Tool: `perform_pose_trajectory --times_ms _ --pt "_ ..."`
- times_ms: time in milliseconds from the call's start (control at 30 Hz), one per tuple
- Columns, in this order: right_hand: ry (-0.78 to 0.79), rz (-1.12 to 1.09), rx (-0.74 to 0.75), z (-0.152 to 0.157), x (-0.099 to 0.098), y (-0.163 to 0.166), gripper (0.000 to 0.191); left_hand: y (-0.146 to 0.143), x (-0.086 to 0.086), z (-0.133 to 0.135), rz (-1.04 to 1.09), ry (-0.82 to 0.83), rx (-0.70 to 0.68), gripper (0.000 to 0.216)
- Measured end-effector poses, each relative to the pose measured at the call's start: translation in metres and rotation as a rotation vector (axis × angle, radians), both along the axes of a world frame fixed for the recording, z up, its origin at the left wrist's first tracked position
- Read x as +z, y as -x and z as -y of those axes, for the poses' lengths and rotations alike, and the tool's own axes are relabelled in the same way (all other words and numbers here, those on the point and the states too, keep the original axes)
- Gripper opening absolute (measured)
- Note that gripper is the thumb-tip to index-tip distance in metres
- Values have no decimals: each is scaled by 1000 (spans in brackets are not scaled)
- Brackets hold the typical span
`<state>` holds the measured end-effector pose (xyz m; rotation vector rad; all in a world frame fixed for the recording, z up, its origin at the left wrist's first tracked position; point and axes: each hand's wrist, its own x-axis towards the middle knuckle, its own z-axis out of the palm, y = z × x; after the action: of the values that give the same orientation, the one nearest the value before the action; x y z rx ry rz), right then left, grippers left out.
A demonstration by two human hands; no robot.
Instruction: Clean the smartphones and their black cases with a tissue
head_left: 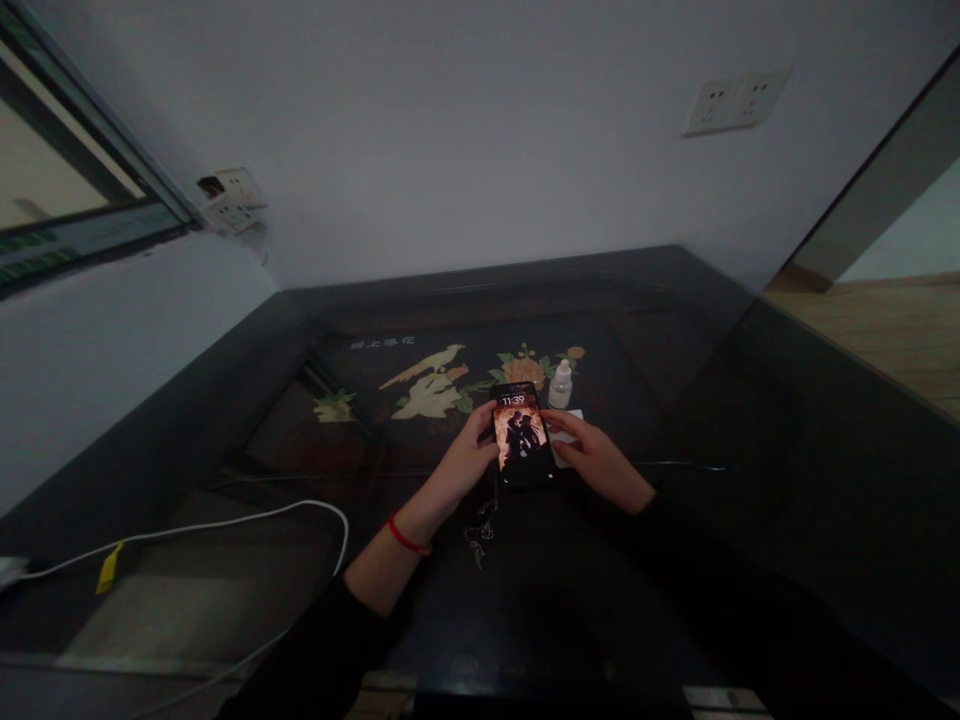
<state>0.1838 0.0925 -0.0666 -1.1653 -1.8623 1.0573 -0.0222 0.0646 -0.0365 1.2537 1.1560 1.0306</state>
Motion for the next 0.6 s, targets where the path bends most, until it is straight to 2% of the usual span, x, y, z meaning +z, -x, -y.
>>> perform_pose_trajectory --times_ms 100,367,600 --pt "6 -3 12 1 1 0 46 -1 4 2 13 14 2 60" --pt "17 -11 21 1 -1 -3 47 -2 -3 -3 50 4 51 58" --pt "17 -19 15 3 1 -2 46 -2 -1 -3 70 17 61 60"
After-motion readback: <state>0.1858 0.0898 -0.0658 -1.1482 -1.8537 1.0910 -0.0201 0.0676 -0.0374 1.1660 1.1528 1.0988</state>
